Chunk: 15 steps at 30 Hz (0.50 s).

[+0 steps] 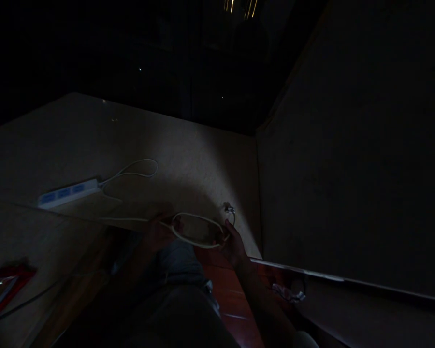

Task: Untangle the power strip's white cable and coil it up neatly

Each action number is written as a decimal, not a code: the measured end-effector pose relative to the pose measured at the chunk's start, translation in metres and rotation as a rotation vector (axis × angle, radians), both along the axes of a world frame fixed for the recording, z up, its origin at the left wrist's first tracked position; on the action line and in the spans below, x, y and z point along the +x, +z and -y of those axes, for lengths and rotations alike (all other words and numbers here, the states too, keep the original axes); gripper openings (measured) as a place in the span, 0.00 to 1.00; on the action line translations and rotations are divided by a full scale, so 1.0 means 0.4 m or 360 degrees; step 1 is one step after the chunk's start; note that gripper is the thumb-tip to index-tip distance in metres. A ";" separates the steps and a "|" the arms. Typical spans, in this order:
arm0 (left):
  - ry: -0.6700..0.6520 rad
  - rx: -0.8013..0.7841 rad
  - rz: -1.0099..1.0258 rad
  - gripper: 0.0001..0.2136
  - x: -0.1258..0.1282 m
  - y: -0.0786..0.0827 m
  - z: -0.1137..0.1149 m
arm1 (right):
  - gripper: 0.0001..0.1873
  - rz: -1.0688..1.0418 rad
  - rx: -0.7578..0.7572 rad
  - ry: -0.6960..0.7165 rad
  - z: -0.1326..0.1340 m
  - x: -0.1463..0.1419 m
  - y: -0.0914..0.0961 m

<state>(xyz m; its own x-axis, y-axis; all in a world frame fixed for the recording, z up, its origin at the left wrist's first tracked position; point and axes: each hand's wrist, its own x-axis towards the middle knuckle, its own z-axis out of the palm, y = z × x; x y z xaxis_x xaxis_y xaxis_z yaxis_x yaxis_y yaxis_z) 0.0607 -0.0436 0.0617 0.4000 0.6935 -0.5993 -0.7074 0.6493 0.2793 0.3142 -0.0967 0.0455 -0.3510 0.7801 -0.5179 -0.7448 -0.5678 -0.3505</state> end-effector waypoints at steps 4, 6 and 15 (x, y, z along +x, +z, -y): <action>0.0083 0.0048 0.0172 0.07 0.009 0.004 0.006 | 0.18 -0.0065 -0.0071 -0.0060 -0.002 -0.007 -0.010; 0.0043 0.0040 0.0289 0.08 0.020 0.001 0.009 | 0.21 -0.0106 -0.0090 -0.0061 -0.002 -0.007 -0.021; -0.0391 0.0067 0.0361 0.18 -0.009 -0.056 -0.019 | 0.27 -0.0294 -0.0065 -0.0271 0.007 -0.045 -0.049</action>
